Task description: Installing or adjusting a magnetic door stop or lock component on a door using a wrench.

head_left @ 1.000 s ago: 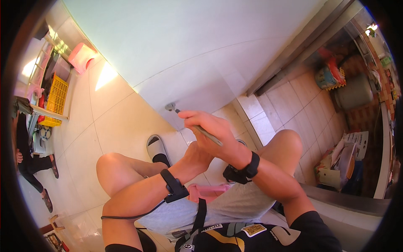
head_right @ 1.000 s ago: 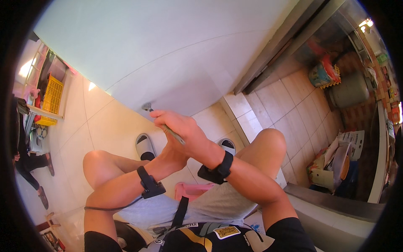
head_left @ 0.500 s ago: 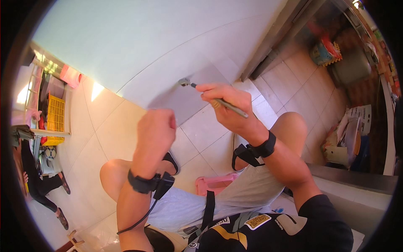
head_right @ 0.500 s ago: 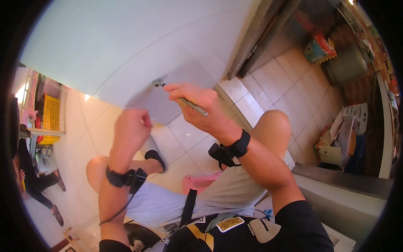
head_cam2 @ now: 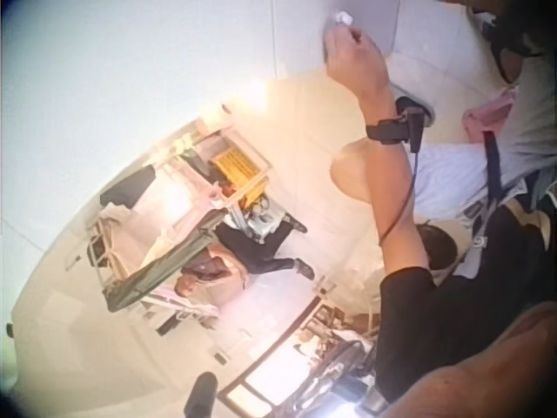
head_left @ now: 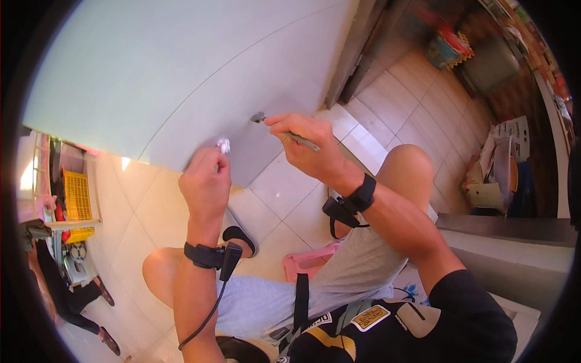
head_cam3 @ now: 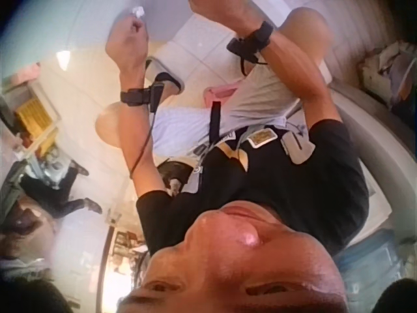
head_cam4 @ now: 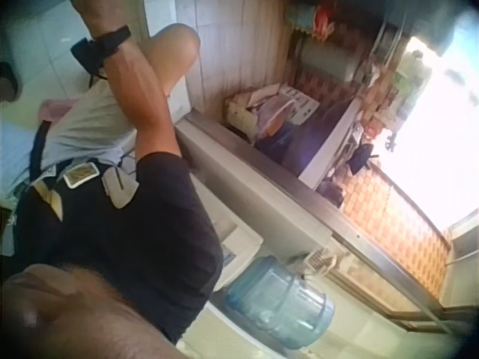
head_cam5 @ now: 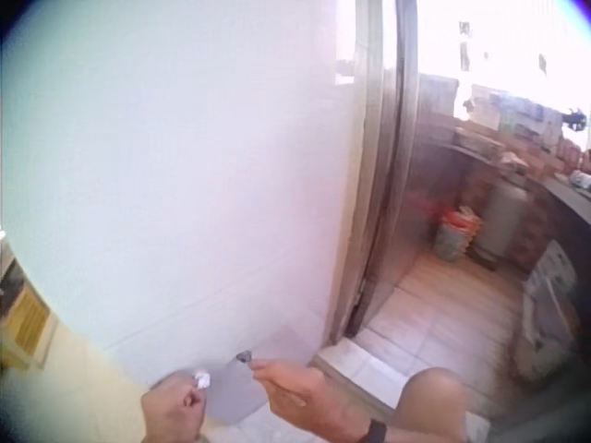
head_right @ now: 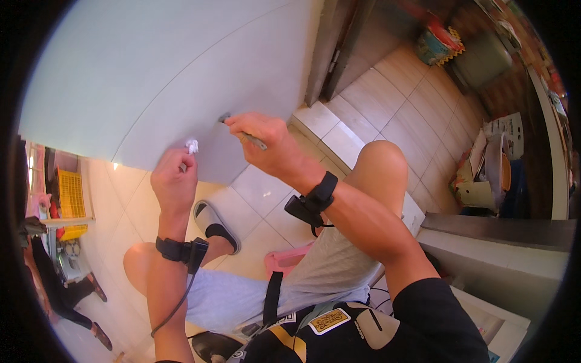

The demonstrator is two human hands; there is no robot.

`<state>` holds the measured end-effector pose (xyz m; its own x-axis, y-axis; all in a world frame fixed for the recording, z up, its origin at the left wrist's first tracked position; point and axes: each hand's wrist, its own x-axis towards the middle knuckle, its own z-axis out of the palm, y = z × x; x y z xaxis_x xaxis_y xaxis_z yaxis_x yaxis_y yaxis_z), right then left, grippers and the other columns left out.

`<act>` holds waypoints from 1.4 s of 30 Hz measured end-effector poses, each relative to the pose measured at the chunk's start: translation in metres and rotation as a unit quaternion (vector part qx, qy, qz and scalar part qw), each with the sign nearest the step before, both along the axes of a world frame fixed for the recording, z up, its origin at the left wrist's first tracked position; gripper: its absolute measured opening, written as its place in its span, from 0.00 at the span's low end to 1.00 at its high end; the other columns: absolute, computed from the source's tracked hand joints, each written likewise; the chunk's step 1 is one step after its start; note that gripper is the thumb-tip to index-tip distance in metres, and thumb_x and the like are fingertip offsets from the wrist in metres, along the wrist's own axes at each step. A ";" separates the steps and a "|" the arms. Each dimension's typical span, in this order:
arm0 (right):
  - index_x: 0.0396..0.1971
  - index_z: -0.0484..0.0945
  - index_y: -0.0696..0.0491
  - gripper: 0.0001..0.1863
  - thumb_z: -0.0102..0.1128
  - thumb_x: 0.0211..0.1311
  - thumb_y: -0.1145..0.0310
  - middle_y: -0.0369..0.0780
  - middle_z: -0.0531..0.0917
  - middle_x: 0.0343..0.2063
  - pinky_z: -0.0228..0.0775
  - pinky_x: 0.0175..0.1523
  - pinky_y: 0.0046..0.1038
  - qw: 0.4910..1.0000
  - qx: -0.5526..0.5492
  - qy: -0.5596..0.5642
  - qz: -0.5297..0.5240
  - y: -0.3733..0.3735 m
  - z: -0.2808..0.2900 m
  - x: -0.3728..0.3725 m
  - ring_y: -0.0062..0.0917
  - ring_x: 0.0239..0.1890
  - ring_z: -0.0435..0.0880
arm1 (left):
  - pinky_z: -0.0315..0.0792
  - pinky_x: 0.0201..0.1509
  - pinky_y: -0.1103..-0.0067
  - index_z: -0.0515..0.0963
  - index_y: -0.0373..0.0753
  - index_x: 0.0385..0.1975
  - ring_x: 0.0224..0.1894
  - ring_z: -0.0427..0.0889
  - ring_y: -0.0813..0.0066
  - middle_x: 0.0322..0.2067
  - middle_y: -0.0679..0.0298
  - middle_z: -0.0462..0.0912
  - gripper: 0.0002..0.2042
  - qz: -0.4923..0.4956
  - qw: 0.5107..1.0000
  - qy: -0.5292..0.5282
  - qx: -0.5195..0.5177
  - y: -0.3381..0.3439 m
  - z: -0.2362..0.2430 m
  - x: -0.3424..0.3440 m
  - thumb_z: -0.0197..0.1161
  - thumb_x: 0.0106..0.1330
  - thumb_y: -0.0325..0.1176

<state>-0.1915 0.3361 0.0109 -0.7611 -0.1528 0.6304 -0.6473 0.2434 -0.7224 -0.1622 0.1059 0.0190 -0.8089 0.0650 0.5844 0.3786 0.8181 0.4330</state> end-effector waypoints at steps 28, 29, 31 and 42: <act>0.31 0.77 0.59 0.10 0.57 0.53 0.90 0.44 0.88 0.34 0.79 0.38 0.30 0.958 -0.127 0.163 -0.198 0.036 0.000 -0.043 0.38 0.34 0.88 | 0.66 0.25 0.85 0.75 0.34 0.23 0.21 0.71 0.86 0.33 0.65 0.86 0.11 -0.055 0.993 -0.044 0.099 0.015 0.016 0.003 0.72 0.61 0.17; 0.30 0.77 0.59 0.09 0.57 0.54 0.90 0.44 0.89 0.34 0.79 0.38 0.30 0.962 -0.130 0.116 -0.211 0.042 -0.006 -0.048 0.38 0.34 0.89 | 0.66 0.26 0.85 0.75 0.34 0.23 0.22 0.71 0.86 0.33 0.65 0.86 0.11 -0.050 0.993 -0.052 0.098 0.017 0.019 0.003 0.72 0.61 0.17; 0.30 0.77 0.59 0.09 0.57 0.54 0.90 0.44 0.89 0.34 0.80 0.37 0.29 0.962 -0.131 0.073 -0.228 0.047 -0.020 -0.051 0.38 0.35 0.89 | 0.66 0.26 0.86 0.75 0.34 0.23 0.22 0.71 0.86 0.33 0.64 0.85 0.11 -0.051 0.992 -0.058 0.098 0.021 0.020 0.000 0.72 0.62 0.17; 0.26 0.77 0.60 0.08 0.59 0.57 0.90 0.44 0.91 0.34 0.81 0.42 0.25 0.921 -0.268 -0.019 -0.281 0.054 -0.015 -0.074 0.26 0.36 0.90 | 0.67 0.27 0.86 0.75 0.34 0.24 0.23 0.72 0.88 0.33 0.66 0.86 0.11 -0.045 0.992 -0.069 0.095 0.011 0.021 0.004 0.72 0.62 0.17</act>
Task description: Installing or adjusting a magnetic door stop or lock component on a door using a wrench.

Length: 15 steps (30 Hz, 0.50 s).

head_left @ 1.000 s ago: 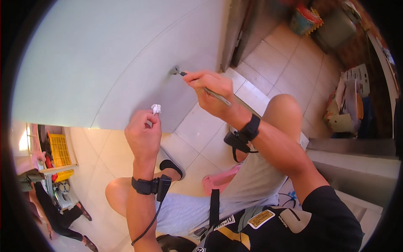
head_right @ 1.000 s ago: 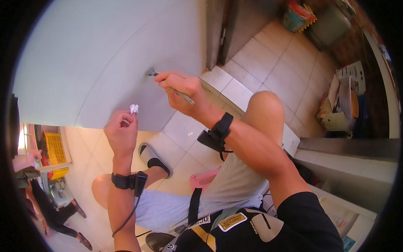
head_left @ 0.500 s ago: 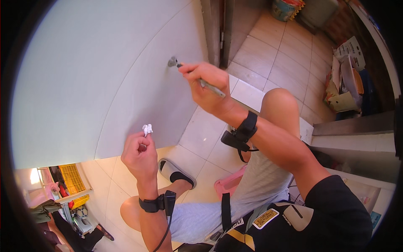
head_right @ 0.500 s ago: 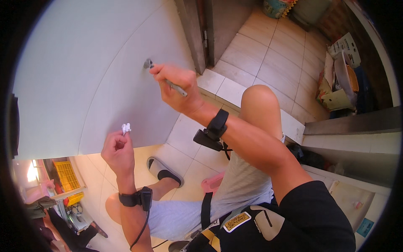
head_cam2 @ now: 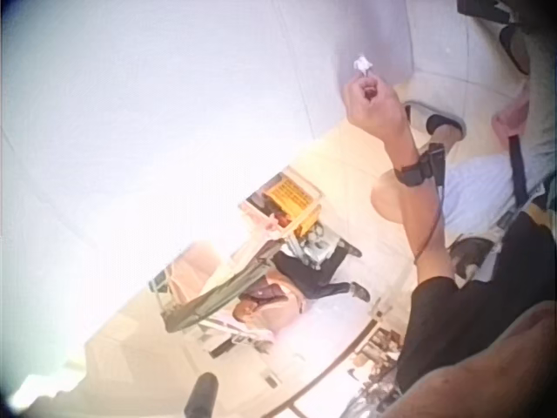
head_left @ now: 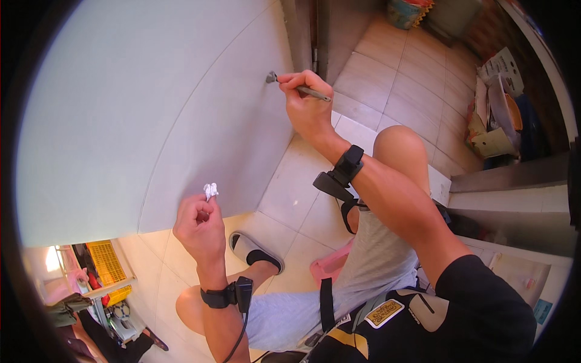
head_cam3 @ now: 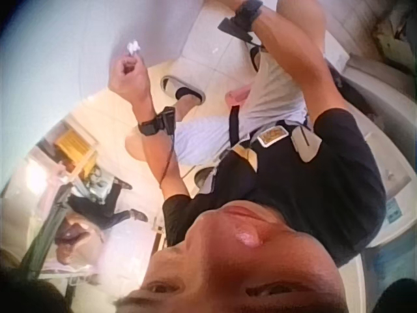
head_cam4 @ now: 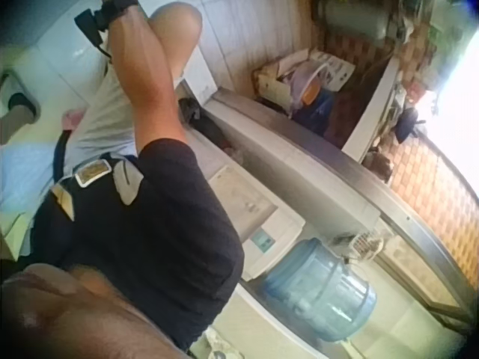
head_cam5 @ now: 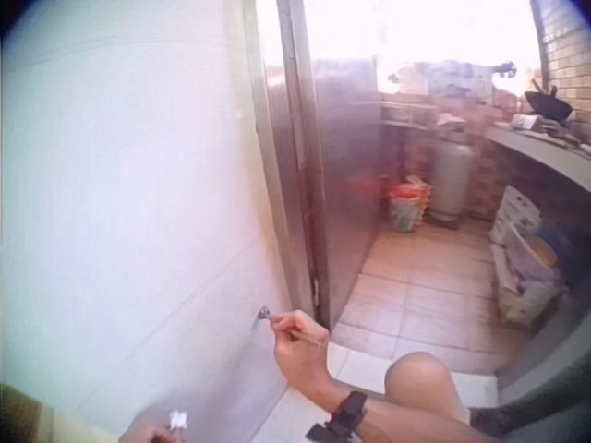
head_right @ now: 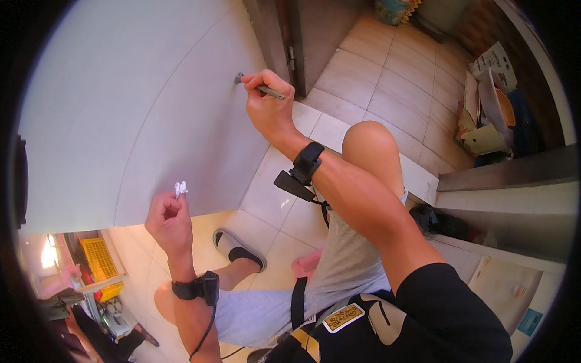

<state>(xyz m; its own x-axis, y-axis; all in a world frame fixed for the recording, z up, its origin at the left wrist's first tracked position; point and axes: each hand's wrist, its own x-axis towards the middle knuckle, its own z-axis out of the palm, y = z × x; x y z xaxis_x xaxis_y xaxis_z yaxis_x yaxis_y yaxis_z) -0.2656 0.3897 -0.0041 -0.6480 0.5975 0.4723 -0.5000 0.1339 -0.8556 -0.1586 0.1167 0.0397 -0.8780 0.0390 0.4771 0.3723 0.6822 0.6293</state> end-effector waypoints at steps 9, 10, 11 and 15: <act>0.28 0.77 0.60 0.04 0.59 0.61 0.83 0.46 0.91 0.34 0.81 0.43 0.26 0.996 -0.049 -0.073 0.010 0.009 -0.018 -0.007 0.24 0.35 0.89 | 0.68 0.24 0.82 0.75 0.34 0.24 0.22 0.72 0.79 0.33 0.63 0.86 0.11 0.019 0.996 0.080 -0.037 -0.001 -0.004 -0.004 0.73 0.60 0.15; 0.28 0.77 0.60 0.04 0.59 0.61 0.83 0.46 0.91 0.34 0.81 0.43 0.26 0.996 -0.049 -0.074 0.010 0.009 -0.007 -0.008 0.24 0.35 0.89 | 0.68 0.24 0.82 0.75 0.34 0.24 0.22 0.72 0.79 0.33 0.63 0.86 0.11 0.020 0.996 0.079 -0.037 -0.001 -0.004 -0.005 0.73 0.60 0.15; 0.27 0.77 0.60 0.04 0.59 0.61 0.83 0.46 0.91 0.34 0.81 0.43 0.27 0.998 -0.038 -0.054 0.003 0.010 0.005 -0.010 0.24 0.35 0.89 | 0.68 0.24 0.82 0.75 0.35 0.24 0.21 0.72 0.78 0.32 0.63 0.85 0.11 0.024 0.995 0.086 -0.038 -0.001 -0.004 -0.007 0.72 0.60 0.16; 0.28 0.77 0.59 0.04 0.61 0.61 0.82 0.45 0.92 0.34 0.81 0.41 0.28 0.996 -0.020 -0.064 -0.051 0.035 0.012 -0.029 0.25 0.33 0.89 | 0.67 0.25 0.79 0.76 0.36 0.25 0.20 0.71 0.76 0.28 0.64 0.82 0.09 0.024 0.996 0.067 -0.047 0.009 -0.013 -0.012 0.70 0.59 0.17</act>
